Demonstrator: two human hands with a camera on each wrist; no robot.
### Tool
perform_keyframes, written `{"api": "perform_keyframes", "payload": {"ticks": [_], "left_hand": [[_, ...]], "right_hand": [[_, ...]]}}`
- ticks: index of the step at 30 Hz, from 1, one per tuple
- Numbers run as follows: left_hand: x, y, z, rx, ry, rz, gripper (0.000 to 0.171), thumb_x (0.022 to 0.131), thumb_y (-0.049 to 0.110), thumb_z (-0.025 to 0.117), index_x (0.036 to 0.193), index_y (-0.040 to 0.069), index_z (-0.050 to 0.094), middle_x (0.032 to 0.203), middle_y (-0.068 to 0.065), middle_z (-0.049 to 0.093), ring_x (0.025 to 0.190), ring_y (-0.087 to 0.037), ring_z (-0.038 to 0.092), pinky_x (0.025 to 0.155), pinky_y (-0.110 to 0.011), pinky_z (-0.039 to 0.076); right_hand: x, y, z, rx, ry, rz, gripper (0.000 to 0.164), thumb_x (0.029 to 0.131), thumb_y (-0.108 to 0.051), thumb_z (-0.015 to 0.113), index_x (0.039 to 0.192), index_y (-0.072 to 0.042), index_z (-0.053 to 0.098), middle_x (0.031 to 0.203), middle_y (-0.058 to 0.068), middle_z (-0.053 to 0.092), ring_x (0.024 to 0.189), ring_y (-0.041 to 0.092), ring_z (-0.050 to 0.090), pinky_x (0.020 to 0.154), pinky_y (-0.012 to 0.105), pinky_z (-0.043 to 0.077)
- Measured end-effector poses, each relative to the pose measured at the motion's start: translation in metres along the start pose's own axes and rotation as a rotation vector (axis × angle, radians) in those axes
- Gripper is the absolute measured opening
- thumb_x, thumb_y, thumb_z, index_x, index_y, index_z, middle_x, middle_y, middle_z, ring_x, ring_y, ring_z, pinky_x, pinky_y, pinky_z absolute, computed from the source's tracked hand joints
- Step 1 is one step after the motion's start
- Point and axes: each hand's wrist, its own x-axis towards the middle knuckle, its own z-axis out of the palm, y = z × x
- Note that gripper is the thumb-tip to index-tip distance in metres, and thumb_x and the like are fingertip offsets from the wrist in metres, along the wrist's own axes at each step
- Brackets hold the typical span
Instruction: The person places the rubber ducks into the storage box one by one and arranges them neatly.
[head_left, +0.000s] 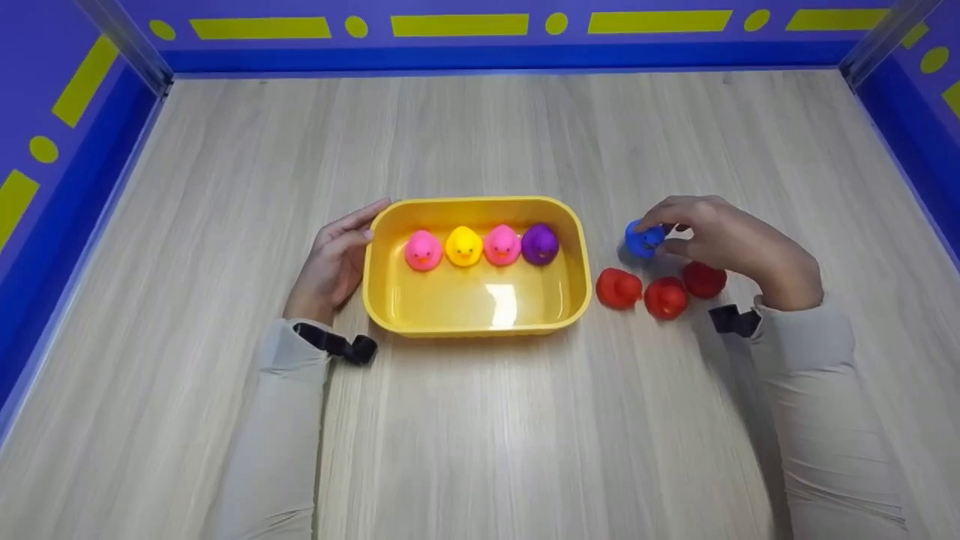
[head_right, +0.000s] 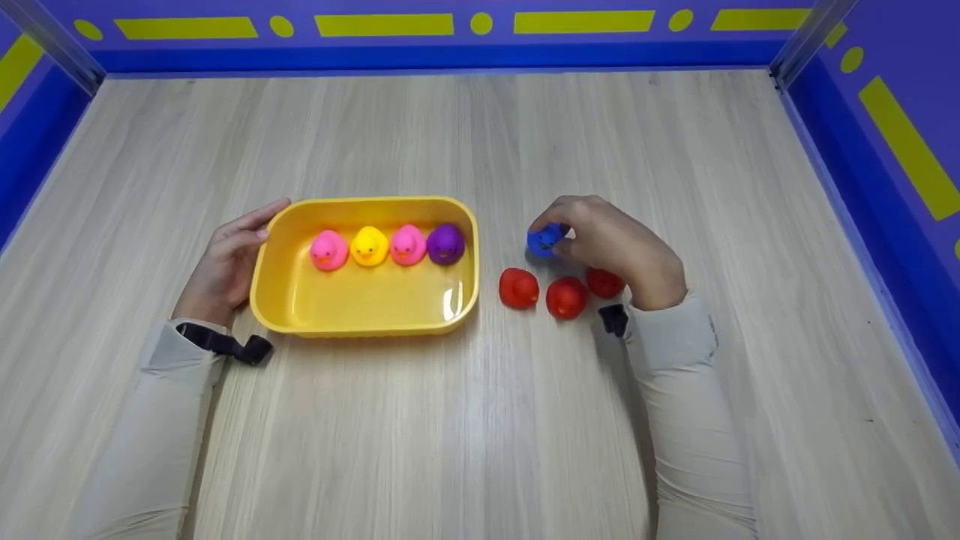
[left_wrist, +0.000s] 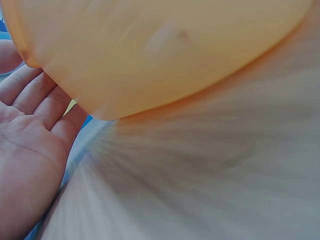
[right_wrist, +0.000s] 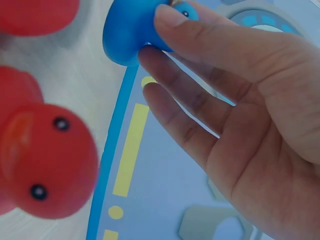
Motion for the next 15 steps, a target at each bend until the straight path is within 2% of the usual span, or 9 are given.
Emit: {"api": "perform_keyframes", "payload": {"ticks": [5,12,15], "left_hand": [[0.000,0.000,0.000,-0.007,0.008,-0.004,0.042,0.089,-0.007,0.041,0.125,0.001,0.063,0.121,-0.004,0.066,0.115,-0.017,0.059,0.100,-0.028,0.049],[0.000,0.001,0.001,-0.004,0.014,-0.001,0.042,0.089,-0.007,0.043,0.125,0.000,0.062,0.120,-0.004,0.066,0.114,-0.017,0.059,0.100,-0.028,0.049],[0.000,0.001,0.001,-0.001,0.013,-0.003,0.042,0.089,-0.007,0.043,0.126,-0.001,0.061,0.121,-0.004,0.066,0.115,-0.017,0.059,0.101,-0.028,0.048]], "right_hand": [[0.001,-0.006,-0.003,-0.013,0.018,-0.042,0.038,0.079,0.005,0.072,0.115,-0.008,0.070,0.111,0.009,0.068,0.103,0.026,0.064,0.088,0.045,0.055],[0.006,-0.016,-0.007,-0.019,0.014,-0.041,0.037,0.080,0.002,0.072,0.116,-0.010,0.070,0.112,0.007,0.068,0.104,0.025,0.064,0.090,0.044,0.054],[0.008,-0.020,-0.010,-0.034,0.022,-0.066,0.037,0.080,0.002,0.072,0.116,-0.010,0.070,0.111,0.007,0.068,0.104,0.024,0.064,0.090,0.044,0.055]]}}
